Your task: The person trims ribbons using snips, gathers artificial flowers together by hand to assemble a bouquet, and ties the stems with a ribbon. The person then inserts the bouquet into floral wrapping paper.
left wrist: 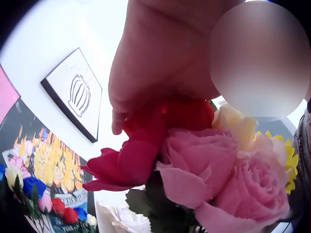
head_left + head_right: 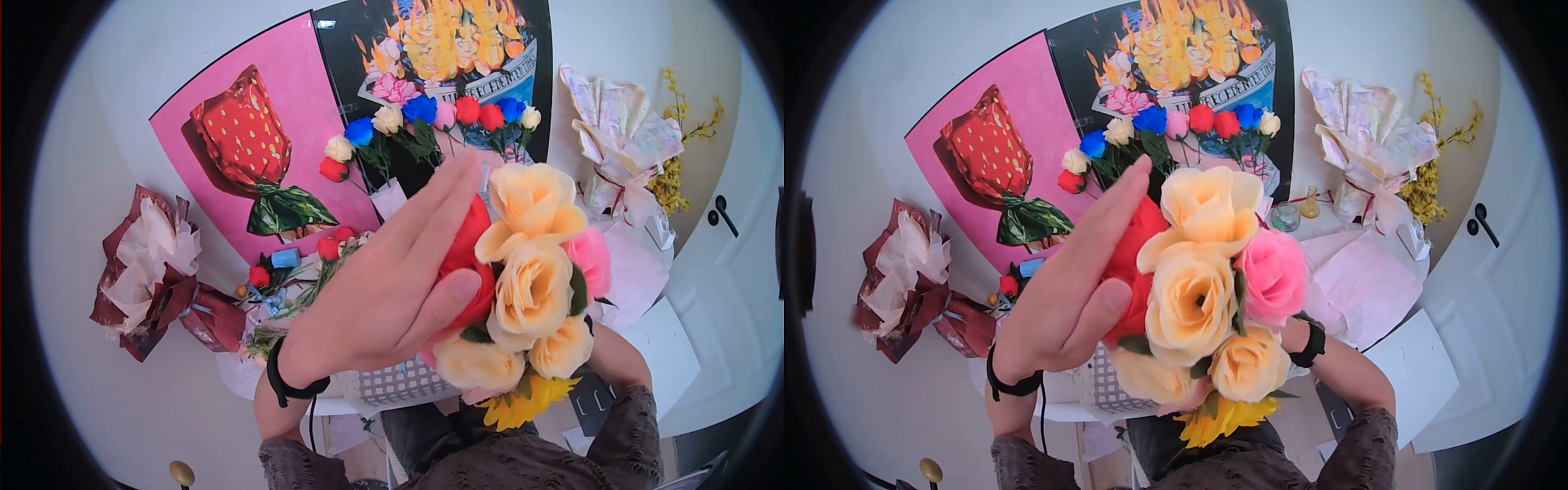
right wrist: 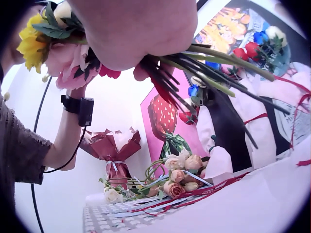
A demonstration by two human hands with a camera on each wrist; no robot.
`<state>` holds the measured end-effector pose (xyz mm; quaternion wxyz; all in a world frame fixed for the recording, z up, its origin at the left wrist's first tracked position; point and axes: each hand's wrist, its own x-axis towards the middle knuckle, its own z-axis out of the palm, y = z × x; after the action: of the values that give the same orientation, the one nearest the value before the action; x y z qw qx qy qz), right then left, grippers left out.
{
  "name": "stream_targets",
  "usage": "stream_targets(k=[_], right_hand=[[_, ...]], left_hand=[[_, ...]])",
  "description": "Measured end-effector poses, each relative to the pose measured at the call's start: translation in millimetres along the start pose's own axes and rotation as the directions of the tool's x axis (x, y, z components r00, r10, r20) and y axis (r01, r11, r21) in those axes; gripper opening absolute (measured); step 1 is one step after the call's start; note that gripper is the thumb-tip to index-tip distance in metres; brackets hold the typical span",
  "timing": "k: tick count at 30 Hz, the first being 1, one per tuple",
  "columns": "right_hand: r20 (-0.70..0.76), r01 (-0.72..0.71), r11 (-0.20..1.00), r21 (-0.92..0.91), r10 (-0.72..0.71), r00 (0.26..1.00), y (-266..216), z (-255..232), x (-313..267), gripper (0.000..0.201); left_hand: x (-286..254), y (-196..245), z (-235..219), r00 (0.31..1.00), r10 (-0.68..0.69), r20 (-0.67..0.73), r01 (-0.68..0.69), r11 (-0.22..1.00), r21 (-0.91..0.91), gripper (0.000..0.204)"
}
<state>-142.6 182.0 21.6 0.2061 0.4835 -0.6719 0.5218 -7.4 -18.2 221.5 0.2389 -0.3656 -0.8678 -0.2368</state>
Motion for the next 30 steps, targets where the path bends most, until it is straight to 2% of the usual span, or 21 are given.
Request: stream_targets(k=[1, 2, 3, 4, 6, 7, 8, 10, 11, 15, 17, 18, 20, 21, 22, 24, 25, 26, 27, 28, 30], right_hand=[[0.004, 0.011, 1.000, -0.011, -0.011, 1.000, -1.5, 11.5, 0.8, 0.016], [0.008, 0.023, 0.999, -0.023, -0.022, 1.000, 9.3, 2.5, 28.2, 0.016], [0.012, 0.033, 0.999, -0.035, -0.033, 0.999, 17.2, -14.9, 18.0, 0.016], [0.016, 0.043, 0.998, -0.048, -0.042, 0.999, 7.6, 0.3, 0.3, 0.016], [0.028, 0.060, 0.996, -0.072, -0.058, 0.998, 4.8, 11.7, 2.6, 0.016], [0.039, 0.069, 0.994, -0.082, -0.066, 0.997, 8.0, 8.8, 6.3, 0.016], [0.050, 0.081, 0.993, -0.091, -0.076, 0.996, 13.4, 1.4, 12.8, 0.016], [0.073, 0.104, 0.989, -0.110, -0.096, 0.993, 15.6, 8.4, 21.7, 0.016], [0.085, 0.115, 0.986, -0.120, -0.105, 0.991, 18.9, 6.6, 26.7, 0.016], [0.117, 0.148, 0.975, -0.163, -0.129, 0.985, 28.5, -3.2, 20.9, 0.017], [0.135, 0.169, 0.969, -0.180, -0.146, 0.980, 27.7, 4.7, 18.3, 0.017], [0.146, 0.183, 0.965, -0.188, -0.157, 0.977, 27.8, 0.4, 13.1, 0.017], [0.163, 0.209, 0.957, -0.203, -0.177, 0.971, 38.1, 1.3, 32.0, 0.017], [0.170, 0.221, 0.952, -0.212, -0.186, 0.968, 40.5, -3.4, 34.2, 0.017], [0.176, 0.232, 0.947, -0.222, -0.196, 0.965, 42.6, 2.0, 40.1, 0.017], [0.181, 0.255, 0.934, -0.249, -0.214, 0.960, 43.5, 5.9, 42.1, 0.018], [0.183, 0.266, 0.927, -0.264, -0.223, 0.958, 43.6, 7.4, 42.4, 0.018], [0.185, 0.275, 0.920, -0.279, -0.230, 0.955, 43.5, 8.7, 41.8, 0.018], [0.191, 0.284, 0.913, -0.293, -0.236, 0.953, 43.3, 9.8, 40.5, 0.018], [0.199, 0.294, 0.906, -0.305, -0.241, 0.950, 43.1, 10.4, 39.0, 0.018], [0.219, 0.317, 0.891, -0.326, -0.255, 0.942, 43.2, 11.7, 36.3, 0.019]], left_hand=[[0.3, 1.0, 0.4, 1.000, 0.000, 0.001, 0.000, 1.000, 0.000, 0.064], [1.1, 2.5, 0.4, 0.999, 0.005, 0.037, -0.005, 1.000, -0.003, 0.065], [1.8, 4.2, -0.1, 0.997, 0.010, 0.072, -0.010, 1.000, -0.007, 0.065], [5.4, 4.0, -4.4, 0.997, 0.011, 0.074, -0.011, 1.000, -0.009, 0.065], [18.5, -1.5, -19.5, 0.992, 0.021, 0.128, -0.017, 0.999, -0.028, 0.067], [25.5, -2.8, -20.3, 0.997, 0.050, 0.062, -0.054, 0.997, 0.057, 0.065], [30.9, -6.2, -18.9, 0.997, 0.045, 0.060, -0.048, 0.997, 0.056, 0.065], [38.2, -12.0, -12.7, 0.977, 0.109, 0.181, -0.102, 0.994, -0.045, 0.059], [39.9, -10.0, -9.7, 0.978, 0.115, 0.176, -0.106, 0.992, -0.064, 0.055], [38.5, -13.3, -1.8, 0.974, 0.108, 0.200, -0.084, 0.989, -0.124, 0.053], [34.4, -16.8, -0.5, 0.983, -0.002, 0.184, 0.034, 0.985, -0.170, 0.053], [33.0, -18.1, -3.0, 0.983, -0.006, 0.182, 0.037, 0.985, -0.169, 0.053], [32.4, -18.6, -10.2, 1.000, 0.010, 0.010, -0.011, 0.999, 0.035, 0.053], [32.7, -13.8, -11.2, 0.991, 0.086, -0.101, -0.072, 0.988, 0.134, 0.056], [33.4, -6.3, -13.2, 0.991, 0.087, -0.099, -0.073, 0.988, 0.134, 0.056], [33.3, 9.9, -13.2, 0.971, 0.186, -0.149, -0.156, 0.969, 0.192, 0.047], [27.5, 16.7, -5.5, 0.970, 0.193, -0.145, -0.164, 0.968, 0.191, 0.047], [19.4, 25.3, 5.0, 0.942, 0.336, -0.028, -0.314, 0.906, 0.283, 0.039], [15.1, 31.3, 11.8, 0.885, 0.456, 0.098, -0.459, 0.815, 0.352, 0.031], [14.5, 34.4, 14.3, 0.884, 0.458, 0.096, -0.461, 0.816, 0.349, 0.031], [15.0, 41.7, 16.1, 0.902, 0.423, 0.092, -0.413, 0.777, 0.475, 0.017]])
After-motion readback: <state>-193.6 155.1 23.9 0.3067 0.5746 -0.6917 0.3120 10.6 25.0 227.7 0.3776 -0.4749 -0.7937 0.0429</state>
